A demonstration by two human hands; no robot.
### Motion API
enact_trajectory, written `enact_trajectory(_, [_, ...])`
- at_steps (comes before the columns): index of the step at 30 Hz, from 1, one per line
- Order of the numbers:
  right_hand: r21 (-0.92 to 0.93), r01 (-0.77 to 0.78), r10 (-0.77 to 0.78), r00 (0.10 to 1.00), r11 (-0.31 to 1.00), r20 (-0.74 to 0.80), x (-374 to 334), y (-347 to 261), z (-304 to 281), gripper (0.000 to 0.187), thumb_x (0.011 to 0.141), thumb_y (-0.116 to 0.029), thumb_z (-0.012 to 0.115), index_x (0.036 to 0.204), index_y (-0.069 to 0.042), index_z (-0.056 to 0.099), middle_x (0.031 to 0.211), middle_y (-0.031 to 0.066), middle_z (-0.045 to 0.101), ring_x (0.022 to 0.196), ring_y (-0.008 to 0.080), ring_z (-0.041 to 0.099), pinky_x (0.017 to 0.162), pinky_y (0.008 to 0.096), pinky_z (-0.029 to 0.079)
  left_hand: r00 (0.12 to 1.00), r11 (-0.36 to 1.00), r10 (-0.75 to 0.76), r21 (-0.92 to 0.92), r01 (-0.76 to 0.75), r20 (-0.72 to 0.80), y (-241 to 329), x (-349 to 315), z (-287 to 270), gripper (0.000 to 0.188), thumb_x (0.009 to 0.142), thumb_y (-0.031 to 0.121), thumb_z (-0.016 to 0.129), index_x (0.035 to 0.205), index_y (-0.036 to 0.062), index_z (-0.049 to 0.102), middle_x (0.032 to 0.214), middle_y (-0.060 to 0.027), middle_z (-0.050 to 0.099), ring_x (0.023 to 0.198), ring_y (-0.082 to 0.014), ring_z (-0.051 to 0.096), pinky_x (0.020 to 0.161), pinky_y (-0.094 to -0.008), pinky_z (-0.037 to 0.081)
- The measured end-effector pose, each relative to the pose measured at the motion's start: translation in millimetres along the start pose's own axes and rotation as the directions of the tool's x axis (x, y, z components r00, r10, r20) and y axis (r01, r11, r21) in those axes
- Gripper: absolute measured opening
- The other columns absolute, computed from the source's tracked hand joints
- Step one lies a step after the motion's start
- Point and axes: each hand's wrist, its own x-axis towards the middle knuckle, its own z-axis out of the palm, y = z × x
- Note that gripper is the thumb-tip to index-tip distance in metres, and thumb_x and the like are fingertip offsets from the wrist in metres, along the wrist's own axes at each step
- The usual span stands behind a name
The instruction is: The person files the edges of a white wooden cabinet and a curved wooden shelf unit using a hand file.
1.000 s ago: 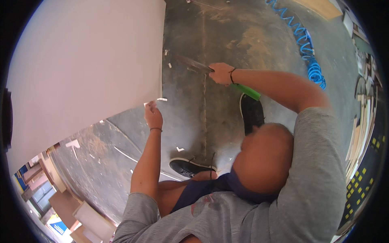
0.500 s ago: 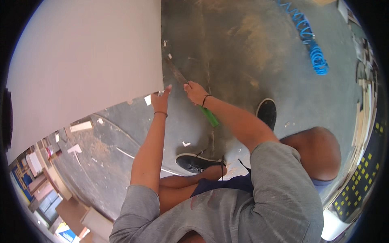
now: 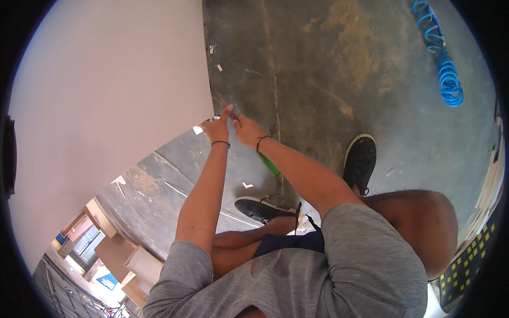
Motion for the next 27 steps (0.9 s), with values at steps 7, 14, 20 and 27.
enact_trajectory(7, [-0.002,0.040,-0.040,0.999,0.999,0.008,9,1,4,0.025,0.089,-0.025,0.042,0.091,0.000,0.046,0.082,0.0265,0.058,0.081,0.0443,0.055,0.071,0.0502,0.042,0.999,0.996,-0.012,0.086,0.015,-0.039,3,-3,8,0.104,0.053,0.044,0.083,0.122,-0.0107,0.027,0.119,-0.0234,0.041,0.112,-0.0349,0.042,0.092,-0.0427,0.038])
enact_trajectory(14, [0.004,0.052,-0.052,0.999,0.999,-0.003,10,0,13,0.025,0.090,-0.024,0.040,0.089,0.001,0.043,0.079,0.0252,0.059,0.078,0.0432,0.056,0.067,0.0476,0.043,0.995,0.998,-0.015,0.055,0.020,-0.094,-1,0,11,0.092,0.057,0.039,0.081,0.117,-0.0095,0.031,0.115,-0.0234,0.043,0.107,-0.0355,0.045,0.089,-0.0440,0.040])
enact_trajectory(20, [0.046,0.034,-0.035,0.999,0.998,0.005,11,3,19,0.025,0.090,-0.025,0.041,0.090,0.000,0.043,0.081,0.0257,0.059,0.079,0.0435,0.056,0.068,0.0466,0.044,0.994,0.998,0.042,0.061,-0.035,-0.104,3,-2,9,0.086,0.057,0.036,0.081,0.114,-0.0089,0.034,0.111,-0.0239,0.048,0.105,-0.0369,0.049,0.087,-0.0448,0.042])
enact_trajectory(27, [0.077,0.039,-0.040,0.999,0.996,0.005,12,1,24,0.026,0.089,-0.026,0.043,0.093,-0.001,0.045,0.083,0.0263,0.060,0.081,0.0439,0.056,0.070,0.0492,0.044,0.981,0.990,0.136,-0.019,-0.140,-0.142,-4,1,8,0.078,0.060,0.030,0.080,0.111,-0.0084,0.036,0.108,-0.0244,0.055,0.102,-0.0353,0.055,0.086,-0.0419,0.045])
